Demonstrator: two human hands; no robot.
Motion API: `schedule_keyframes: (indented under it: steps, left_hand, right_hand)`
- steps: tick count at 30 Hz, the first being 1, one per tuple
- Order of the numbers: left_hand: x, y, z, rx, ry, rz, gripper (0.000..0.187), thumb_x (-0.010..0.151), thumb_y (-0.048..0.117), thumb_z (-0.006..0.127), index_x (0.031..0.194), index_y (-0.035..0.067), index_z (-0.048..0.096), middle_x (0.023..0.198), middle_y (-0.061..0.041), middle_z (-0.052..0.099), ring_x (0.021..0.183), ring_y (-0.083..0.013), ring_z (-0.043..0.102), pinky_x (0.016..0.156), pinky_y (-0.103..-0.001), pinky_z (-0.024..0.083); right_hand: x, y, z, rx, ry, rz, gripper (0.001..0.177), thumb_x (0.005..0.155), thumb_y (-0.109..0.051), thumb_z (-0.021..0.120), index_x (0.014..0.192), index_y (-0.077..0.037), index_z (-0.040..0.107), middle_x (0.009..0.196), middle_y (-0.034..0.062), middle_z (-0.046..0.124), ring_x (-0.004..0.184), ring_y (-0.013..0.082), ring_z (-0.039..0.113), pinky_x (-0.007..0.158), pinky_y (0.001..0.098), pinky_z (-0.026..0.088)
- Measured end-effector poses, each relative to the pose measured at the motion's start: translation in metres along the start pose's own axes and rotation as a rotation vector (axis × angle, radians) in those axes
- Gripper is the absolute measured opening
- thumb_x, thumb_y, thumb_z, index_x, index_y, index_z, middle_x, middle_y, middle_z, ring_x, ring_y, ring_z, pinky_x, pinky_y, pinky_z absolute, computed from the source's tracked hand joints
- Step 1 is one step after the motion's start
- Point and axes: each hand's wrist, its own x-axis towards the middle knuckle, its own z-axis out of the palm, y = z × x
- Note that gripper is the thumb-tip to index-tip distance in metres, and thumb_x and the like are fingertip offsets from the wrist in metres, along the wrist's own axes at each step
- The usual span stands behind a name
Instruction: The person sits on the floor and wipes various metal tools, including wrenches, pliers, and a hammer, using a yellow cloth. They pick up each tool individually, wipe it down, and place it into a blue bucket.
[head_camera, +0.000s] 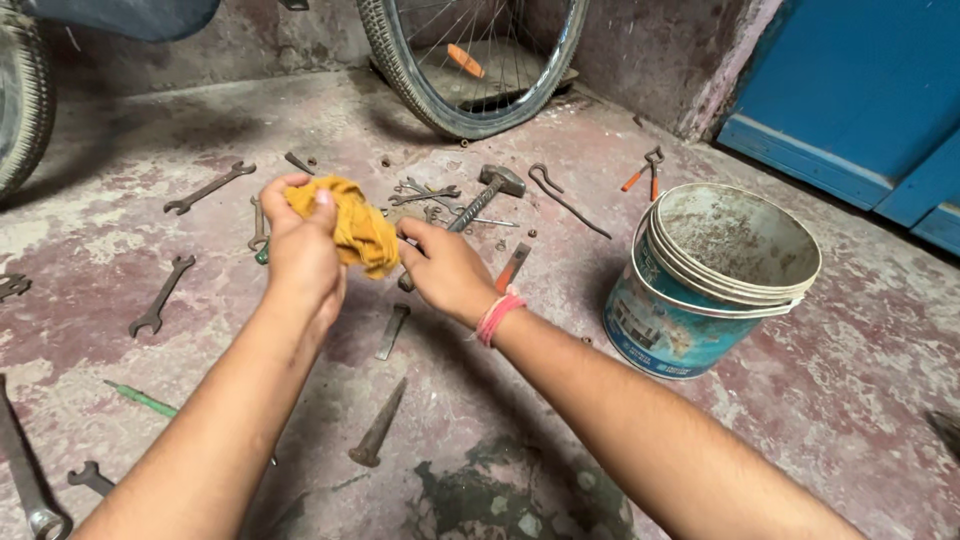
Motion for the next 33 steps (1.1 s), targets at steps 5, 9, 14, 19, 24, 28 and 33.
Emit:
schedule_keyframes:
  steps: [5, 9, 14, 19, 24, 28, 33]
  left_hand:
    - [0.002, 0.019, 0.006, -0.426, -0.041, -0.113, 0.021, 0.106, 0.014, 0.046, 0.126, 0.018, 0.044, 0.127, -0.013, 0.058, 0.114, -0.029, 0.064, 0.097, -0.051, 0.058]
    - [0.008, 0.029, -0.009, -0.395, -0.146, -0.273, 0.024, 0.109, 0.014, 0.044, 0.131, 0.011, 0.05, 0.131, -0.014, 0.061, 0.116, -0.0285, 0.065, 0.099, -0.048, 0.058]
    - [0.016, 0.045, -0.04, -0.173, 0.116, -0.233, 0.028, 0.105, 0.017, 0.041, 0.126, 0.007, 0.056, 0.122, -0.016, 0.068, 0.111, -0.0287, 0.071, 0.097, -0.048, 0.061]
    - [0.011, 0.044, -0.03, -0.155, 0.108, -0.257, 0.029, 0.104, 0.031, 0.053, 0.121, 0.008, 0.06, 0.117, -0.012, 0.072, 0.106, -0.0253, 0.071, 0.087, -0.041, 0.06]
    - [-0.014, 0.052, -0.012, 1.091, 0.099, 0.114, 0.04, 0.102, 0.046, 0.061, 0.093, 0.007, 0.067, 0.084, -0.013, 0.075, 0.076, -0.0294, 0.073, 0.071, -0.043, 0.055]
    - [-0.039, 0.072, -0.015, 1.622, -0.061, 0.804, 0.043, 0.101, 0.044, 0.065, 0.08, 0.007, 0.066, 0.079, -0.014, 0.069, 0.071, -0.0363, 0.067, 0.062, -0.048, 0.052]
    - [-0.045, 0.092, -0.009, 1.687, 0.01, 0.787, 0.046, 0.103, 0.044, 0.062, 0.074, 0.008, 0.067, 0.072, -0.014, 0.068, 0.063, -0.0368, 0.065, 0.058, -0.049, 0.05]
  right_hand:
    - [0.006, 0.008, 0.031, 0.551, 0.005, 0.138, 0.026, 0.102, -0.021, 0.055, 0.124, -0.012, 0.066, 0.073, 0.001, 0.056, 0.061, 0.0113, 0.049, 0.055, 0.0308, 0.044]
    - [0.012, 0.019, 0.034, 0.78, -0.125, 0.322, 0.027, 0.109, -0.03, 0.051, 0.094, -0.009, 0.06, 0.06, -0.0033, 0.045, 0.048, 0.0077, 0.037, 0.043, 0.0268, 0.029]
    - [0.014, 0.018, 0.02, 0.63, -0.044, 0.218, 0.035, 0.109, -0.029, 0.051, 0.089, -0.006, 0.067, 0.064, -0.0048, 0.052, 0.057, 0.0083, 0.05, 0.054, 0.0278, 0.044]
    - [0.0, -0.015, 0.005, 0.009, 0.155, 0.056, 0.027, 0.1, -0.029, 0.057, 0.107, -0.01, 0.075, 0.085, 0.0096, 0.069, 0.077, 0.0262, 0.065, 0.068, 0.0395, 0.051]
    - [0.0, -0.057, -0.015, -0.094, -0.034, 0.244, 0.029, 0.095, -0.034, 0.058, 0.11, -0.018, 0.076, 0.088, 0.0124, 0.076, 0.084, 0.0299, 0.073, 0.077, 0.0416, 0.054]
    - [0.003, -0.076, -0.025, -0.127, -0.167, 0.23, 0.029, 0.095, -0.034, 0.058, 0.096, -0.014, 0.079, 0.087, 0.0101, 0.076, 0.084, 0.0281, 0.073, 0.077, 0.0415, 0.054]
    - [-0.003, -0.095, -0.018, -0.098, -0.227, 0.316, 0.031, 0.098, -0.032, 0.054, 0.091, -0.012, 0.076, 0.081, 0.0146, 0.073, 0.079, 0.0326, 0.072, 0.074, 0.0449, 0.053]
